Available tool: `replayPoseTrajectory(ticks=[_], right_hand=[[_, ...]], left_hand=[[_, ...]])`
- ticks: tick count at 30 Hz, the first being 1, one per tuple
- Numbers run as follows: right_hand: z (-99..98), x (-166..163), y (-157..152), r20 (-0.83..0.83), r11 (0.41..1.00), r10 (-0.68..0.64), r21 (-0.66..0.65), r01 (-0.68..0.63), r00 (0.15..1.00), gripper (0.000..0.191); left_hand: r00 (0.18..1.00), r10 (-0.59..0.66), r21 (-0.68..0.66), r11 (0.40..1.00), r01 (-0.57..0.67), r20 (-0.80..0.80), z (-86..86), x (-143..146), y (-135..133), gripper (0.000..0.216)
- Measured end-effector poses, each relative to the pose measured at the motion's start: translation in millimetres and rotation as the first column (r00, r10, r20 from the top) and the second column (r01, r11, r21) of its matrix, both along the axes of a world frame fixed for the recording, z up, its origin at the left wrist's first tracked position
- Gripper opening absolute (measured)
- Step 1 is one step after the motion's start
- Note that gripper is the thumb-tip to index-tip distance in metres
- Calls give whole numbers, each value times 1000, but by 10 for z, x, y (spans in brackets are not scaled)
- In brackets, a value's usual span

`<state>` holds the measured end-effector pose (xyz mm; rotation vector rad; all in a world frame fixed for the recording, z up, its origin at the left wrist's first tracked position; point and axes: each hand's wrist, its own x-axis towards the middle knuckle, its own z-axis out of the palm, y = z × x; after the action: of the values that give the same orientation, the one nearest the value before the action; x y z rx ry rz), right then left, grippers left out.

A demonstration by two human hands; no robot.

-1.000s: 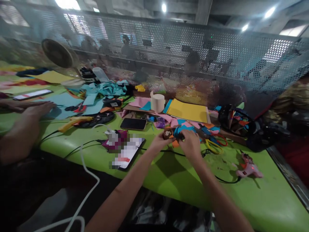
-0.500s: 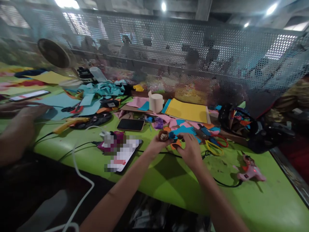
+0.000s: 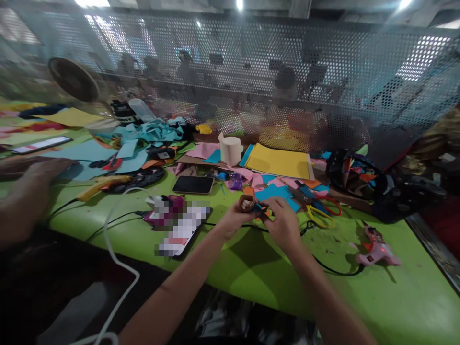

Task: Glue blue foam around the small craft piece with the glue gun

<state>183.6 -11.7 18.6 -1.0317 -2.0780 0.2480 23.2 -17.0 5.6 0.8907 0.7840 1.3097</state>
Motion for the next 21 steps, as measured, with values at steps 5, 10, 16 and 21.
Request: replayPoseTrajectory(ticks=[5,10,16,21], right_hand=[[68,61,8,-24,997,-70,10,70,997,5],[238,146,-25,-228,992,-118,19,126,967,17],[293,113,-108,-200,1000,-4,-25,-1,980,13],[269,71,-136,-85,1000,11,24,-9,996,8]], left_hand=[[995,-13,55,998,19,-101,19,2,-15,52],[968,36,180,984,10,-250,-1,13,4,41],[937,-41,207,971,120,-348,-105,15,-18,37],[846,15,305,936,175,-533,-88,-11,-73,26]])
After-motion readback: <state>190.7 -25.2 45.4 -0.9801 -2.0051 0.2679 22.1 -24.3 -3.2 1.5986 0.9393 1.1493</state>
